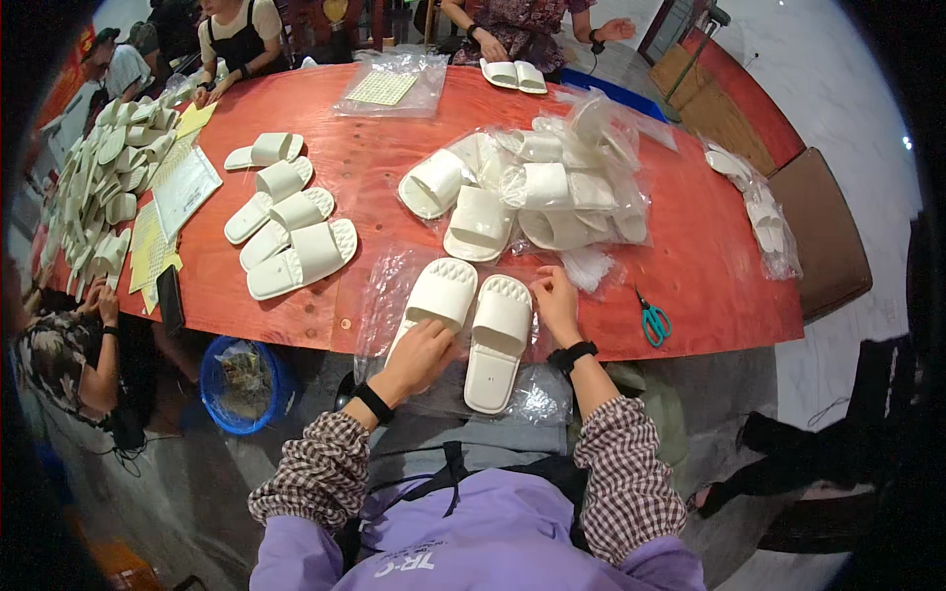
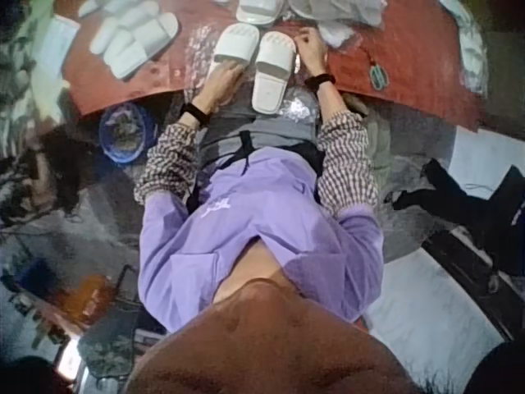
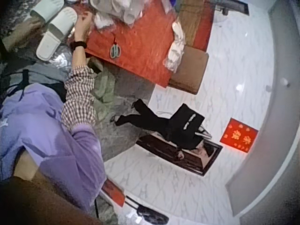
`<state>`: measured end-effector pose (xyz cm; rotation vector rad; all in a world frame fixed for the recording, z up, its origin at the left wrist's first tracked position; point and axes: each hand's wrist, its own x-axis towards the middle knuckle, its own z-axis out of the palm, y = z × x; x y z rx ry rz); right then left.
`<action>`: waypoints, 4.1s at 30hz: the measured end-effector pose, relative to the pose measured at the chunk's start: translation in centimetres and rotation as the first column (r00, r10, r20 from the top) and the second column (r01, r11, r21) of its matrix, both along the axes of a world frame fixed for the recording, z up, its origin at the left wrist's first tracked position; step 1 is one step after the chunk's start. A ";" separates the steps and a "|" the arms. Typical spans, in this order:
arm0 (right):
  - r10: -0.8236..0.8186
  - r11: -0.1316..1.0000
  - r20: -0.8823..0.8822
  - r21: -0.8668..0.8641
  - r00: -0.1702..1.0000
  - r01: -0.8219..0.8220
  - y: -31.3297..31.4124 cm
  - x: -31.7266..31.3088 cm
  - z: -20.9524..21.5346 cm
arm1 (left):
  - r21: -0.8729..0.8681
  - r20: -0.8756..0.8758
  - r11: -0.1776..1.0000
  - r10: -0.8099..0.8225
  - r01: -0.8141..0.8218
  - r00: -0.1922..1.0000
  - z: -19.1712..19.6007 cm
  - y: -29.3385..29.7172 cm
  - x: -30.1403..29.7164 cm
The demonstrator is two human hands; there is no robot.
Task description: Pack a pair of white slippers into a plastic bag.
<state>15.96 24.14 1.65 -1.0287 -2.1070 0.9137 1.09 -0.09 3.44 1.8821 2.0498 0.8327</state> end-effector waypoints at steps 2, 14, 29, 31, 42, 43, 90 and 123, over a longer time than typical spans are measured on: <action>0.070 0.997 -0.080 -0.013 0.994 -0.071 0.0 0.1 1.0 | 0.068 0.002 0.997 0.032 -0.032 0.999 0.3 -0.2 0.1; 0.602 0.794 0.038 -0.131 0.797 -0.594 -2.7 -7.8 5.1 | -0.024 -0.011 0.998 0.062 -0.062 0.998 -1.3 0.2 -0.1; 0.319 0.660 0.620 0.397 0.717 -0.637 -5.1 -14.5 2.2 | 0.056 -0.157 0.998 0.032 -0.023 0.987 -2.6 0.1 -0.3; 0.334 0.651 0.594 0.417 0.732 -0.635 -4.7 -14.6 2.0 | 0.024 -0.132 0.999 0.026 -0.023 0.991 -2.3 0.0 -0.3; 0.533 0.842 0.029 0.084 0.846 -0.533 -3.2 -7.7 7.2 | -0.041 0.160 0.999 0.005 0.002 0.987 4.3 -1.9 -2.4; 0.532 0.846 -0.023 0.043 0.846 -0.531 -3.7 -6.9 7.4 | -0.143 0.216 0.989 0.062 -0.031 0.974 5.0 -1.4 -2.9; 0.087 0.878 -0.502 -0.369 0.860 -0.304 -6.0 -3.9 0.5 | 0.185 0.280 0.969 0.109 -0.165 0.954 0.6 8.2 -2.5; 0.175 0.868 -0.417 -0.363 0.892 -0.340 -6.0 -3.9 0.2 | 0.195 0.274 0.964 0.122 -0.180 0.954 0.2 8.0 -2.4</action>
